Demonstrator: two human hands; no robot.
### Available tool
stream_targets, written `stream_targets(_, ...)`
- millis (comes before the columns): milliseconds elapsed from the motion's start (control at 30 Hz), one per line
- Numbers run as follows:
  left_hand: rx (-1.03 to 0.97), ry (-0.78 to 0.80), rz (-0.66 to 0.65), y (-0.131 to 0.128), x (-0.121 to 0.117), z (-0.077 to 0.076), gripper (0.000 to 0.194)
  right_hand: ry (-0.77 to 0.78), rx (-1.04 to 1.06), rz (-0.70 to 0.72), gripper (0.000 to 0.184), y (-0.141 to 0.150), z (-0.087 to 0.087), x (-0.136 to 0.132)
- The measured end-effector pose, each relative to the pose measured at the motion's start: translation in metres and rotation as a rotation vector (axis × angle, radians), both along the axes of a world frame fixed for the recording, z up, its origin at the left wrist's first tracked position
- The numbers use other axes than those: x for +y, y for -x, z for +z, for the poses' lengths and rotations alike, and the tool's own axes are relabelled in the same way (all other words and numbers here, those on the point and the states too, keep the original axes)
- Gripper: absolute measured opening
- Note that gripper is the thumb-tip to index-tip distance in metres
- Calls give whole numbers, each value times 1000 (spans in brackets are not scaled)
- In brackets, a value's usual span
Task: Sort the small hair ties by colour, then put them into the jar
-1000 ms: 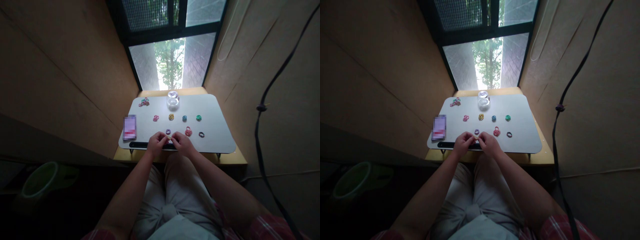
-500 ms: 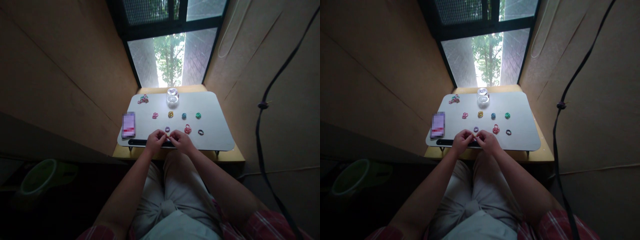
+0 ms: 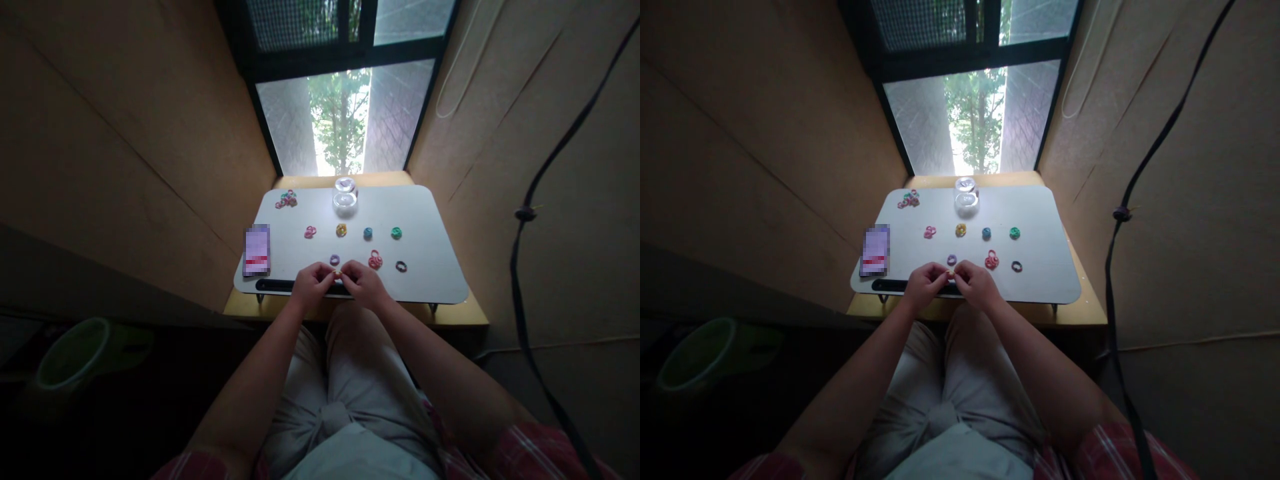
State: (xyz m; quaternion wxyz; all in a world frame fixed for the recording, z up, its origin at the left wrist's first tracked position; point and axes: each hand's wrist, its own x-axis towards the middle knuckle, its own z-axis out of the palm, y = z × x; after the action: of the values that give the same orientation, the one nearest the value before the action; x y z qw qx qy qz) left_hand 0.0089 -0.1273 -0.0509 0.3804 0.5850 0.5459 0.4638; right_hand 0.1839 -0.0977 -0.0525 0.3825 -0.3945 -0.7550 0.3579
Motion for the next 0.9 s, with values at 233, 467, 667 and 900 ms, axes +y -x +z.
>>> stream_targets(233, -21, -15, -11, 2, 1, -5, 24, 0, -23, -5, 10, 0, 0, 0)
stream_targets(467, 99, -40, -18, 1, -1, -2, 18, 10, -1, 33, 11, 0, -4, 2)
stream_targets(667, 109, -67, -25, 1, -1, -1, 16, 35, 19, 59, 15, 0, -6, 3)
stream_targets(900, 119, -65, -24, 0, -1, -1, 15, 26, -20, 49, 17, -1, -5, 3)
